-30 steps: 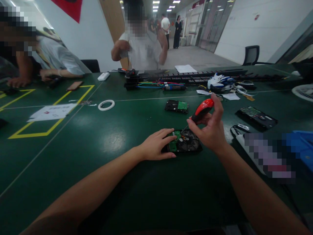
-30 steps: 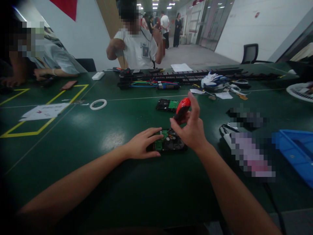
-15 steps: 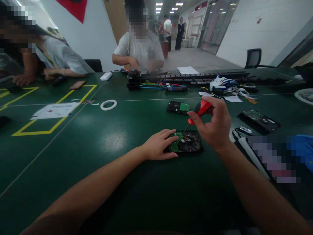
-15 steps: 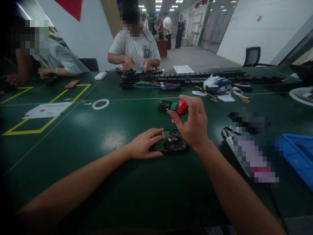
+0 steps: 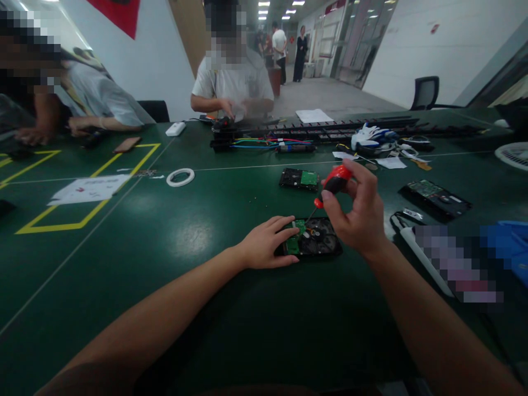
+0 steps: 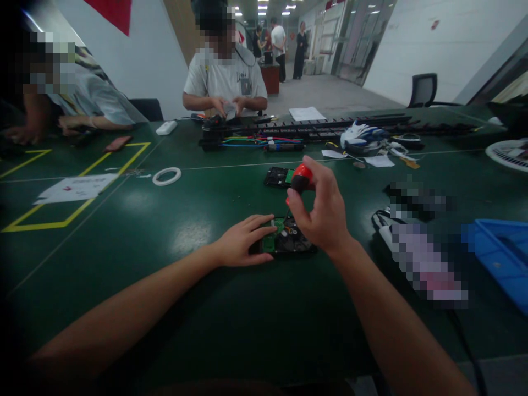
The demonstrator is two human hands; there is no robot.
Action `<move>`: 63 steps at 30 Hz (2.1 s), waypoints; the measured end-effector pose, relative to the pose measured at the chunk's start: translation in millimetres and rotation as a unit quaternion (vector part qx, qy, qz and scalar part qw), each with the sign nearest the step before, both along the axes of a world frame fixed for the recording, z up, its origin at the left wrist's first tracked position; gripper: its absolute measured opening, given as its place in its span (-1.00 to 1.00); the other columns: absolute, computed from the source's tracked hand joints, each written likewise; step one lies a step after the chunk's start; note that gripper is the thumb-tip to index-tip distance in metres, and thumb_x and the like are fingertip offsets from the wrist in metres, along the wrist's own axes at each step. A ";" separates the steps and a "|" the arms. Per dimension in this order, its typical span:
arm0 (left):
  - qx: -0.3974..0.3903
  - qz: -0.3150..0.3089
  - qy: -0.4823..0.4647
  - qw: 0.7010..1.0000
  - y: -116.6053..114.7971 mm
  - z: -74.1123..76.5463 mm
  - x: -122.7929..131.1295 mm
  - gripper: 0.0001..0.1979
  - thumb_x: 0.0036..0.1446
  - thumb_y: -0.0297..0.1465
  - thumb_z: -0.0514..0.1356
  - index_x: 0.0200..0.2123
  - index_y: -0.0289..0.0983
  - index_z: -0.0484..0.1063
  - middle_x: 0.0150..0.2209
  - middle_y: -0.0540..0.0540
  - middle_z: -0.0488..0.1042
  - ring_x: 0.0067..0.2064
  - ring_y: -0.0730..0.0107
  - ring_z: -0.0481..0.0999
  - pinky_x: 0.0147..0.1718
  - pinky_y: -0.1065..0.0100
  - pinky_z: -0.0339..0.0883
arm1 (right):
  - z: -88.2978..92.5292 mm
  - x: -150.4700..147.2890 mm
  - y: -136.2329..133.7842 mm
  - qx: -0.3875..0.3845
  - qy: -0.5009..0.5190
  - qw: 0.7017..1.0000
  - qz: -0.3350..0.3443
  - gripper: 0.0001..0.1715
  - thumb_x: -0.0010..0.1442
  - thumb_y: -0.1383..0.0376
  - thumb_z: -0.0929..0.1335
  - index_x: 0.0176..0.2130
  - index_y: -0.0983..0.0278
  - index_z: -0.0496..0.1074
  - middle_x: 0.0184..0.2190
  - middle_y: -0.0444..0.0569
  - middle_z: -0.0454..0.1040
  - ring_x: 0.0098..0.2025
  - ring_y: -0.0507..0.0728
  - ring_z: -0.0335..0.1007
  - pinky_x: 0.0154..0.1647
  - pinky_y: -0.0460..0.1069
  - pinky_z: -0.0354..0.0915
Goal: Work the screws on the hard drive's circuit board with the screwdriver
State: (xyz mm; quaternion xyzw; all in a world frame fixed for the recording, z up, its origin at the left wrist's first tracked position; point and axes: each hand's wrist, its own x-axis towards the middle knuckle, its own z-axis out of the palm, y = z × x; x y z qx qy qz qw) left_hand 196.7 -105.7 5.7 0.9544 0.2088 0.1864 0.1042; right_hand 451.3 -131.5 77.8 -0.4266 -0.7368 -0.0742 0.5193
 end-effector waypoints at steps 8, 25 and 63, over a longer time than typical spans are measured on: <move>-0.004 0.000 -0.003 1.000 0.8 -1.2 -0.3 -0.24 0.26 0.12 0.21 0.34 -0.24 0.31 0.43 -0.35 0.22 0.41 -0.16 0.28 0.30 -0.19 0.34 | 4.2 2.5 -3.0 0.013 -0.008 0.999 -0.042 -0.11 0.20 0.24 0.49 0.41 0.05 0.18 0.19 0.11 0.38 0.13 0.41 0.43 0.01 0.38 0.57; -0.006 0.000 0.000 1.000 0.5 -0.6 0.3 -0.24 0.27 0.12 0.20 0.34 -0.24 0.31 0.43 -0.36 0.21 0.42 -0.15 0.27 0.32 -0.16 0.31 | 3.5 -1.3 -5.3 -0.013 -0.005 1.000 -0.018 -0.10 0.28 0.23 0.42 0.47 0.04 0.06 0.31 0.11 0.37 0.14 0.40 0.50 0.10 0.38 0.53; -0.002 0.000 -0.004 1.000 0.5 -1.6 0.3 -0.24 0.26 0.12 0.21 0.33 -0.24 0.31 0.43 -0.35 0.22 0.40 -0.17 0.29 0.30 -0.19 0.33 | -3.7 -0.8 -2.6 -0.013 -0.004 1.000 -0.007 -0.05 0.29 0.26 0.40 0.50 0.01 -0.02 0.36 0.12 0.28 0.13 0.39 0.51 0.08 0.39 0.54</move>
